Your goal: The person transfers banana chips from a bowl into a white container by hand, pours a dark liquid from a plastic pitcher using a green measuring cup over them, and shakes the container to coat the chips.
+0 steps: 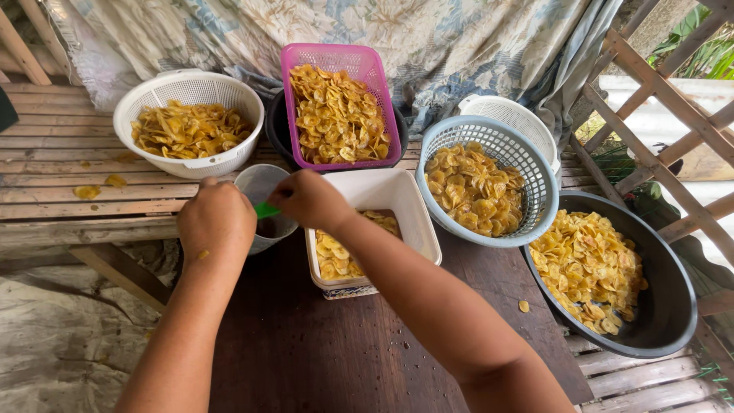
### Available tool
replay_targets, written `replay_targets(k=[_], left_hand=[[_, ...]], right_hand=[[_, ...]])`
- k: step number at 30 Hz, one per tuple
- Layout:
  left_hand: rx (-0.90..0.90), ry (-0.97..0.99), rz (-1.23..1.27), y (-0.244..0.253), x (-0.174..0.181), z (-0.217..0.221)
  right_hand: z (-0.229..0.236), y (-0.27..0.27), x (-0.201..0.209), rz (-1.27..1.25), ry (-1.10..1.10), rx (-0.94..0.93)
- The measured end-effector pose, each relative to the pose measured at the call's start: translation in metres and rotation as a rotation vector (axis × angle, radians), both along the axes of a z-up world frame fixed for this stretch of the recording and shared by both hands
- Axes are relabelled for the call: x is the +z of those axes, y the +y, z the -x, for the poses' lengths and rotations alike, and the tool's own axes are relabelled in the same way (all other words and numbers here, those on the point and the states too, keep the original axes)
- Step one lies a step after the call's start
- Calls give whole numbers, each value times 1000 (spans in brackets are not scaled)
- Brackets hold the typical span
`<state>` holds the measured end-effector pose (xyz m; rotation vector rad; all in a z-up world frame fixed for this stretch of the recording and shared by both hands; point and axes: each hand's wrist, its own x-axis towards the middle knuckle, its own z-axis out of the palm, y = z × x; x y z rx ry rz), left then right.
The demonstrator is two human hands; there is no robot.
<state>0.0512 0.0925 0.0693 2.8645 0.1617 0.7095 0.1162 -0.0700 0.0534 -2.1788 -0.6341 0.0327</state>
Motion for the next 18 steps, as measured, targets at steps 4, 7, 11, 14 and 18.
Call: replay_targets(k=[4, 7, 11, 14, 18], left_hand=[[8, 43, -5, 5, 3, 0], [12, 43, 3, 7, 2, 0], [33, 19, 60, 21, -4, 1], [81, 85, 106, 39, -6, -3], [115, 200, 241, 60, -15, -14]], right_hand=[[-9, -39, 10, -202, 343, -73], [1, -76, 25, -323, 496, -116], [21, -126, 41, -319, 466, -187], [44, -160, 53, -145, 207, -247], [92, -178, 50, 115, -380, -243]])
